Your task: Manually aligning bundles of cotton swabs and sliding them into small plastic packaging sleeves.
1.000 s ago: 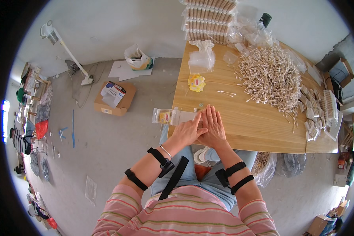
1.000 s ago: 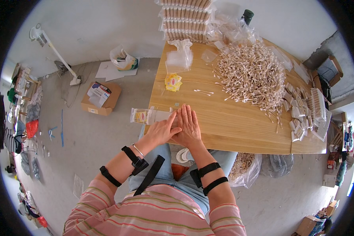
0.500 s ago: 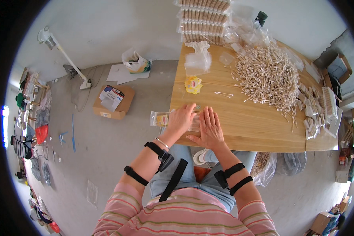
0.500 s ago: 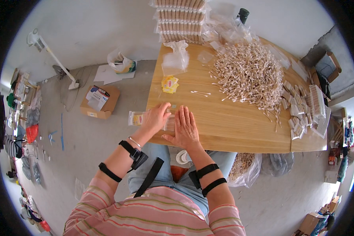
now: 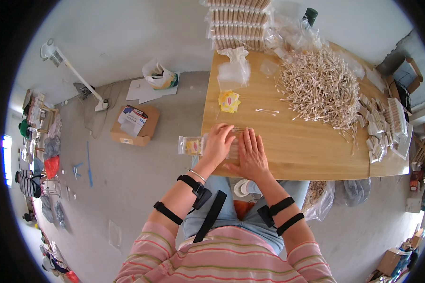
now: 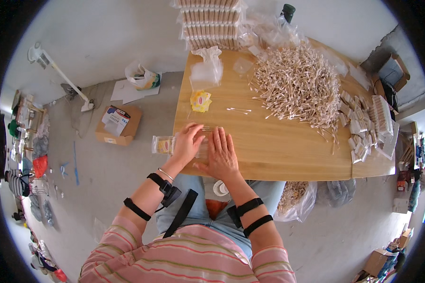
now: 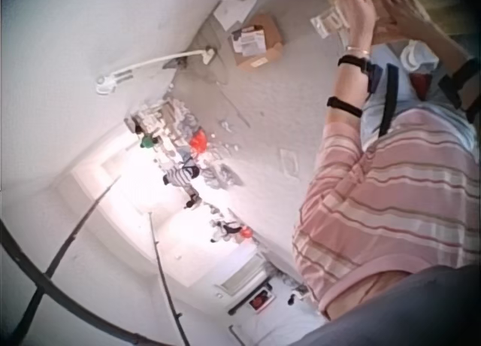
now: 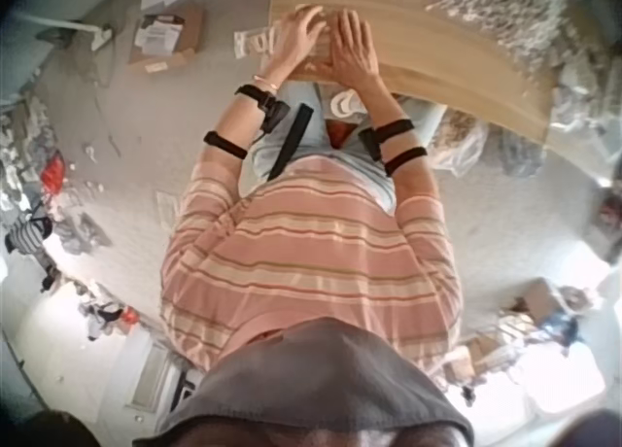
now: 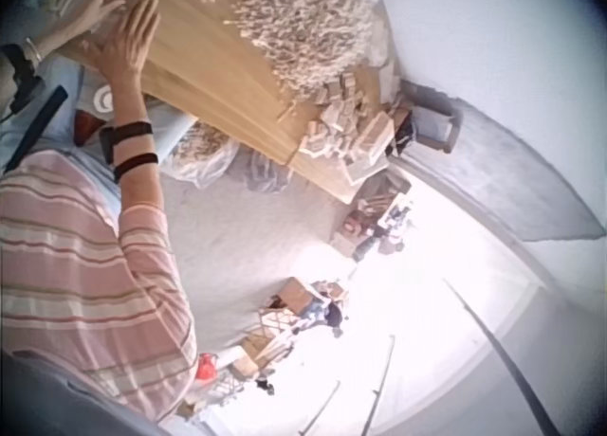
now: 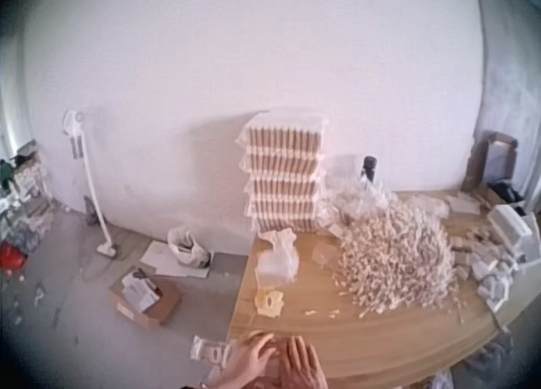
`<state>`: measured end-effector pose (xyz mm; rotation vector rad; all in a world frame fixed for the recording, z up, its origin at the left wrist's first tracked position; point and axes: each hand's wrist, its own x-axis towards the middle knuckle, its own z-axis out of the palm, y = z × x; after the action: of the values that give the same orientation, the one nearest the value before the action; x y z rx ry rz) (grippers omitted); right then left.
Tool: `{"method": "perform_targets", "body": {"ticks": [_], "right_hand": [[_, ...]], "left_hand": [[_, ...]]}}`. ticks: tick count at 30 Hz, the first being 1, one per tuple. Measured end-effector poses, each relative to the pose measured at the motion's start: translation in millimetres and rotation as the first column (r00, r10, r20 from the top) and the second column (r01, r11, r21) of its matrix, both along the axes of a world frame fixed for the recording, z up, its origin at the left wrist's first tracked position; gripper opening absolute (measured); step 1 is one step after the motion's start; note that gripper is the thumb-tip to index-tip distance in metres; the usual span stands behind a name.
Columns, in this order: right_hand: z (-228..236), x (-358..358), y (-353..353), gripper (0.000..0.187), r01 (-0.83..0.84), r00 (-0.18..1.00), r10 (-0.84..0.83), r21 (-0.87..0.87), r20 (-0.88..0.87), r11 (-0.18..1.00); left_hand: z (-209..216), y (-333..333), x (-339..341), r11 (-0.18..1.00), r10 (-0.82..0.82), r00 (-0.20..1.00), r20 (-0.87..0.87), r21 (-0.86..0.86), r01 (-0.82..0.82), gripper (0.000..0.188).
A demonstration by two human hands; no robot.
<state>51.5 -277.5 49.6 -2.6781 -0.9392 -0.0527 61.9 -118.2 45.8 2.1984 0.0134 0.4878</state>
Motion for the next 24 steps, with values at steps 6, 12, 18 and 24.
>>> {"method": "perform_targets", "body": {"ticks": [6, 12, 18, 24], "right_hand": [[-0.2, -1.9, 2.8, 0.109, 0.013, 1.0, -0.013, -0.018, -0.027, 1.0], [-5.6, -3.2, 3.8, 0.109, 0.015, 0.998, -0.017, -0.027, -0.06, 1.0], [-0.3, 4.0, -1.6, 0.093, 0.059, 0.989, -0.041, 0.125, -0.144, 0.99], [-15.8, 6.3, 9.6, 0.057, 0.381, 0.9, 0.005, 0.793, -0.435, 0.475]], "left_hand": [[1.6, 7.9, 15.9, 0.974, -0.096, 0.992, -0.087, 0.197, 0.112, 0.022], [-3.5, -1.3, 6.2, 0.994, -0.029, 0.997, -0.076, -0.104, 0.021, 0.027], [-18.2, -11.3, -48.6, 0.788, -0.103, 0.993, -0.054, -0.614, 0.048, 0.058], [-23.5, -19.8, -40.3, 0.575, -0.041, 0.999, -0.012, -0.818, 0.014, 0.065]]}}
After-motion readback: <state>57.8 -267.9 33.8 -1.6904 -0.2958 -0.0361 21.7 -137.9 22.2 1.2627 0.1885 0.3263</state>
